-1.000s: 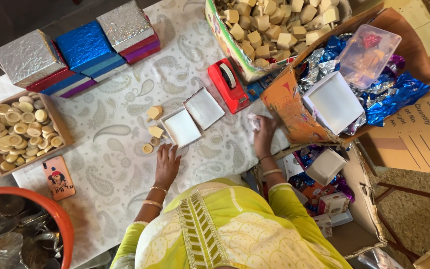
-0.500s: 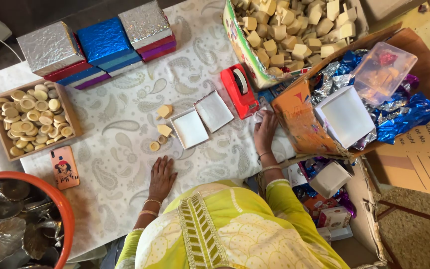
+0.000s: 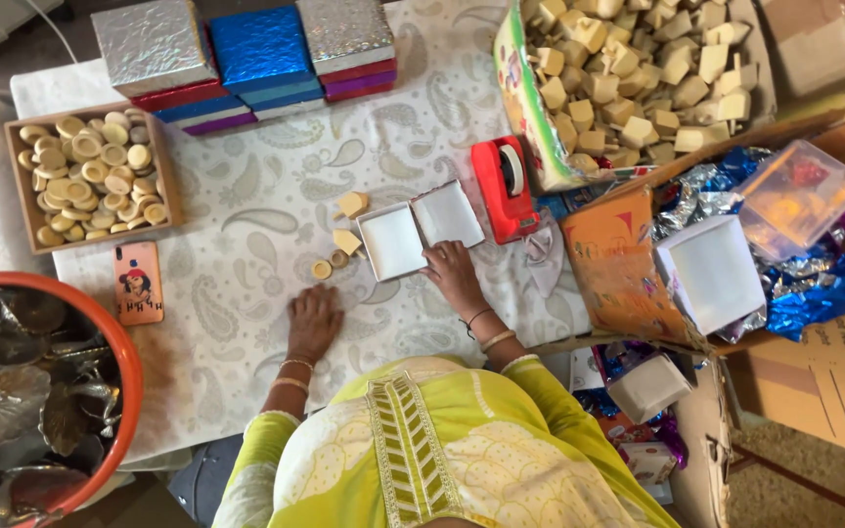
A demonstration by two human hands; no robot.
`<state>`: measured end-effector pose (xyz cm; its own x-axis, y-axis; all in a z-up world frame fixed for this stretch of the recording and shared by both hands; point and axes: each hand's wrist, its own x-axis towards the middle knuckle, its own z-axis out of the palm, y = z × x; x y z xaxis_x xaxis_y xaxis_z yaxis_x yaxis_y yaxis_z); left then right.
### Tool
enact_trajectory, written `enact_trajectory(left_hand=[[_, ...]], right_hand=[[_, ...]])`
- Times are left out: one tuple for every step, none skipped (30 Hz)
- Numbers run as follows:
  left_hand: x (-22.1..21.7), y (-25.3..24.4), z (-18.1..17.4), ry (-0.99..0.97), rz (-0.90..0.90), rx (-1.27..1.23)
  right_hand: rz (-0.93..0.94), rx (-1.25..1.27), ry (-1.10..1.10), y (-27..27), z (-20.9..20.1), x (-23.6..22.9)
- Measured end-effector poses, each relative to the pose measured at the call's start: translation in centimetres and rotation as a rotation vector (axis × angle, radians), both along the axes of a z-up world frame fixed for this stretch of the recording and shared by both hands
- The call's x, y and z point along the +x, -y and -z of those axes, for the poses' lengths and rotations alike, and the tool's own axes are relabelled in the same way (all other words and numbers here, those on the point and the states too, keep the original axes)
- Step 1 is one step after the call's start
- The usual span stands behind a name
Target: Packaging small items in foil and placing them into decorated boxes.
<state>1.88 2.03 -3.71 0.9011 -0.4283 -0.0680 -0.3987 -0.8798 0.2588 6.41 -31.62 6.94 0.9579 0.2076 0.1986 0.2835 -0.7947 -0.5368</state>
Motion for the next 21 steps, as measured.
enact_trajectory(left_hand=[[0.3,-0.4,-0.1,0.0,-0.009,-0.002],[0.6,-0.8,-0.3,0.026,-0.09,-0.049],[0.9,-1.1,-0.4,0.052,-0.173,-0.098],[1.2,-1.3,-0.7,0.053,-0.183,-0.102],[1.1,-1.4,-0.9,0.055,-0.151,-0.071],[1.2,-1.4,-1.1,0.057,-0.118,-0.039],[1.1,-1.5,-1.2,0.052,-0.13,-0.044],[1.1,-1.6,-1.2,0.058,-0.122,-0.057],[1.2,-1.7,-1.2,0.066,-0.114,-0.071],[1.2,-1.6,-1.3,0.065,-0.126,-0.075],[1.2,-1.7,-1.3,0.055,-0.124,-0.082],[1.2,-1.7,-1.4,0.045,-0.121,-0.089],[1.2,-1.8,-1.3,0.044,-0.131,-0.091],[1.2,-1.8,-1.3,0.049,-0.129,-0.112],[1.1,-1.9,-1.3,0.053,-0.126,-0.132],[1.2,-1.9,-1.2,0.051,-0.135,-0.134],[1.1,-2.0,-1.2,0.06,-0.128,-0.129],[1.1,-1.9,-1.3,0.069,-0.121,-0.124],[1.1,-1.9,-1.3,0.068,-0.128,-0.126],[1.1,-1.9,-1.4,0.077,-0.123,-0.129],[1.1,-2.0,-1.4,0.088,-0.119,-0.131]], right_hand=[[-0.009,-0.002,0.0,-0.1,0.1,0.5],[-0.029,-0.004,0.008,-0.3,0.2,1.0],[-0.051,-0.008,0.015,-0.4,0.2,1.6],[-0.061,-0.013,0.015,-0.5,0.5,2.1],[-0.087,-0.031,0.012,-0.5,0.8,2.5],[-0.112,-0.049,0.009,-0.5,1.1,2.9],[-0.124,-0.054,0.005,-0.8,0.1,3.2],[-0.14,-0.069,-0.023,-1.1,-0.9,3.5],[-0.156,-0.084,-0.048,-1.4,-1.8,3.9],[-0.167,-0.09,-0.05,-1.5,-1.9,4.4],[-0.158,-0.095,-0.086,-1.7,-1.9,4.8],[-0.149,-0.101,-0.123,-1.9,-2.0,5.2],[-0.158,-0.105,-0.123,-2.1,-1.6,6.0],[-0.147,-0.102,-0.098,-2.4,-1.2,6.8],[-0.134,-0.097,-0.076,-2.7,-0.8,7.5],[-0.142,-0.1,-0.078,-3.4,-0.9,8.7],[-0.155,-0.079,-0.024,-4.2,-1.1,9.9],[-0.167,-0.059,0.03,-4.9,-1.3,11.0],[-0.173,-0.06,0.029,-5.8,-1.0,12.3],[-0.184,-0.092,0.031,-6.8,-0.8,13.5],[-0.194,-0.124,0.034,-7.7,-0.5,14.7]])
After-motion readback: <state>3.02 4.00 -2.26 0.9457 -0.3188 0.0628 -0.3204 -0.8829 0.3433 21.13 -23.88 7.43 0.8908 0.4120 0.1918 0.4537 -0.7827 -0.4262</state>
